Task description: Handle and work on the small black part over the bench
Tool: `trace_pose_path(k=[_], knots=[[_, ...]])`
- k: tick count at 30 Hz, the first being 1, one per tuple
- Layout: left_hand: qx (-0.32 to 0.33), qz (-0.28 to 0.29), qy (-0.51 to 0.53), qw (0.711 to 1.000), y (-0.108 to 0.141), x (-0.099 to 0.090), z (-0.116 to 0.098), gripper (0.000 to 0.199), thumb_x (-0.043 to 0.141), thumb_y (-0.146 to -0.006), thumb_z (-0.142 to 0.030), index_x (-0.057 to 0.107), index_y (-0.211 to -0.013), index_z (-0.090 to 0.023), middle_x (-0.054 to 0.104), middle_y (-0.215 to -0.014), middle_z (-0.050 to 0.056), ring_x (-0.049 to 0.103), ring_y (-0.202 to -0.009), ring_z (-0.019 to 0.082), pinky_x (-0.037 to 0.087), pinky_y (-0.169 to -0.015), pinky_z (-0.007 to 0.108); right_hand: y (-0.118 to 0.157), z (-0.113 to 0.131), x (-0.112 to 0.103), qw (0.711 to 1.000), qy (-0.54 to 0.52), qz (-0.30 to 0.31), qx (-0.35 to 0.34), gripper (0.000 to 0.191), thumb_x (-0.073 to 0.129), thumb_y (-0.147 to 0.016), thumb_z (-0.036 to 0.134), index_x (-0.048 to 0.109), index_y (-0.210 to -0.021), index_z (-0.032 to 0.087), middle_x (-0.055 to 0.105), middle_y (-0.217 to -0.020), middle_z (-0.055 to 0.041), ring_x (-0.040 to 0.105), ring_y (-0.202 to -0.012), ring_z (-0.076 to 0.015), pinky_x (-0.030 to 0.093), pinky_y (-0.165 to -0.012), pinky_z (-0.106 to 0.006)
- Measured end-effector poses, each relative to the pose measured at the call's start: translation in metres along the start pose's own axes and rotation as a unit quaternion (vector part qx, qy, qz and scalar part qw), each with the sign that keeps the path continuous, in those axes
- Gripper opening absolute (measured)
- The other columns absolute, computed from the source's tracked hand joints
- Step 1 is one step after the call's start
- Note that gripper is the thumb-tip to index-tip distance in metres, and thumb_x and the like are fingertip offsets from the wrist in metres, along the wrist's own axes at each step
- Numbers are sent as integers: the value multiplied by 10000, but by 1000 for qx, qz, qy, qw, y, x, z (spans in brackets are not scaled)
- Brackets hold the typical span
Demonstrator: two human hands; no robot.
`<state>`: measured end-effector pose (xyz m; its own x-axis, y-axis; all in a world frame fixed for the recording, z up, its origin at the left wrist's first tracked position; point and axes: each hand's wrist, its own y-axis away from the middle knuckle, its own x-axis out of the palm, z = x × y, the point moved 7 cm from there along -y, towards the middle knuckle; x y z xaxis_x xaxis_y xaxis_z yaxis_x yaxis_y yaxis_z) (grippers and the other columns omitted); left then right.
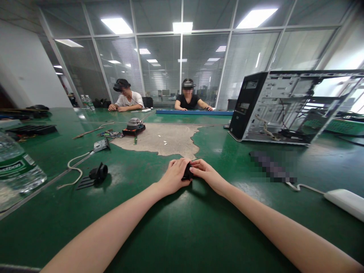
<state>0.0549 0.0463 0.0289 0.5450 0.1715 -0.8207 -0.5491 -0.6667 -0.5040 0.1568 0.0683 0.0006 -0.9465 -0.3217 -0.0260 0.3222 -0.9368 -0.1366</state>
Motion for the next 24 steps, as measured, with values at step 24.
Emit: trace_pose_path(k=[24], knots=[[6, -5, -7, 1000, 0, 1, 0, 515, 576, -659, -210, 315, -1103, -213, 456, -1108, 61, 419, -1044, 216, 272, -892, 372, 3, 7, 4, 998, -2, 60, -9, 360, 689, -606, 275, 476, -891, 216, 578, -835, 4, 538, -830, -147, 411, -769, -324]])
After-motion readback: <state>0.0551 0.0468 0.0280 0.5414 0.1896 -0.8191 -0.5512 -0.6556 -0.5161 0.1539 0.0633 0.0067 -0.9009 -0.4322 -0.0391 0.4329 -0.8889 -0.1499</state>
